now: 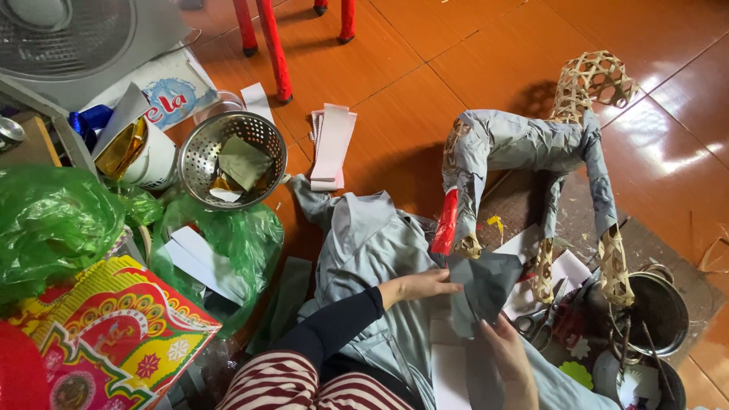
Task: Cutting paper strips and applying them to a paper-mache giraffe frame.
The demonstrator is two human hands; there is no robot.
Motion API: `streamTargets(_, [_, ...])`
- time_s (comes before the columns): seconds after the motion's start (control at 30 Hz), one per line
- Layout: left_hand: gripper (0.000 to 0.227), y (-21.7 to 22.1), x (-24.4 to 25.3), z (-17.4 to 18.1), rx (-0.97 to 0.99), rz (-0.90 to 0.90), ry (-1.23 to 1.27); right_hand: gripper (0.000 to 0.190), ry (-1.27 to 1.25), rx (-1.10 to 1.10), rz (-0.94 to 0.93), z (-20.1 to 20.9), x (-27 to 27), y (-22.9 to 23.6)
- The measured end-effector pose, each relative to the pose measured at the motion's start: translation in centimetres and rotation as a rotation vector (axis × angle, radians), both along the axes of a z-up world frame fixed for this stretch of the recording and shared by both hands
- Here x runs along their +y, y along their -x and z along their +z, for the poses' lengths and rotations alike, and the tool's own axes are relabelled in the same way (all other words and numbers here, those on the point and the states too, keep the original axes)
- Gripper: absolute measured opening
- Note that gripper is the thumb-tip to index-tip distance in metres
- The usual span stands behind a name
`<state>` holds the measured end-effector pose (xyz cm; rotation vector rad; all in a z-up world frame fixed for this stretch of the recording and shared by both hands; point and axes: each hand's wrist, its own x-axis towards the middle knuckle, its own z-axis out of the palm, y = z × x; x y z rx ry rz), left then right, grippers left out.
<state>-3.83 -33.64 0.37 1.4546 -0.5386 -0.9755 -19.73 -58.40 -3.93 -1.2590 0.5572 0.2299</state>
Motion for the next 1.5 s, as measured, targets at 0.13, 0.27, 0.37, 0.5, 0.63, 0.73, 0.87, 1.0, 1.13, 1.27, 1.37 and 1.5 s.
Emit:
streamTargets(0.13, [0.081, 0.0, 0.4, 0.2, 0.029, -0.023, -0.104, 0.046, -0.013, -0.033, 0.108, 0.4, 0.5, 0.1])
streamTargets(0.27, [0.091, -0.4, -0.9, -6.8, 0.192, 0.016, -0.226, 0.043, 0.015, -0.031, 0.214, 0.5, 0.9, -0.1])
streamTargets(0.37, [0.089, -0.5, -1.1, -7.8, 0.526, 0.125, -0.050, 0.036, 0.026, 0.093, 0.129, 1.6, 1.0, -0.3])
streamTargets(0.5, [0.075, -1.4, -1.0, -10.6, 0.844, 0.301, 0.016, 0.029, 0.041, 0.156, -0.032, 1.3, -0.3, -0.5])
streamTargets(0.63, [0.046, -1.4, -1.0, -9.2, 1.123, 0.255, 0.513, 0.027, 0.104, 0.046, -0.108, 1.9, -0.4, -0.1])
streamTargets(0.73, [0.046, -1.5, -0.7, -8.2, 1.127, 0.279, 0.513, 0.027, 0.148, 0.018, -0.101, 1.6, 0.1, -0.1])
streamTargets(0.87, [0.049, -1.2, -0.5, -7.1, 1.161, 0.301, 0.537, 0.032, 0.205, 0.017, -0.084, 3.4, 0.7, -0.5])
streamTargets(1.0, [0.050, -1.8, 0.3, -4.7, 1.169, 0.296, 0.526, 0.045, 0.166, 0.064, -0.238, 6.7, 1.8, -3.6])
streamTargets(1.13, [0.049, -1.9, 0.7, -5.1, 1.229, 0.340, 0.472, 0.065, 0.300, 0.078, -0.236, 8.3, 3.0, -6.6])
streamTargets(1.27, [0.047, -2.1, 0.6, -5.2, 1.270, 0.360, 0.569, 0.066, 0.323, -0.220, -0.246, 7.7, 1.0, -7.3])
streamTargets(1.37, [0.046, -3.0, 0.3, -4.5, 1.321, 0.344, 0.682, 0.057, 0.409, -0.120, -0.307, 13.5, 1.5, -7.6])
streamTargets(1.5, [0.046, -4.0, -0.5, -2.3, 1.379, 0.334, 0.709, 0.038, -0.103, -0.188, -0.601, 16.4, 3.6, -7.7])
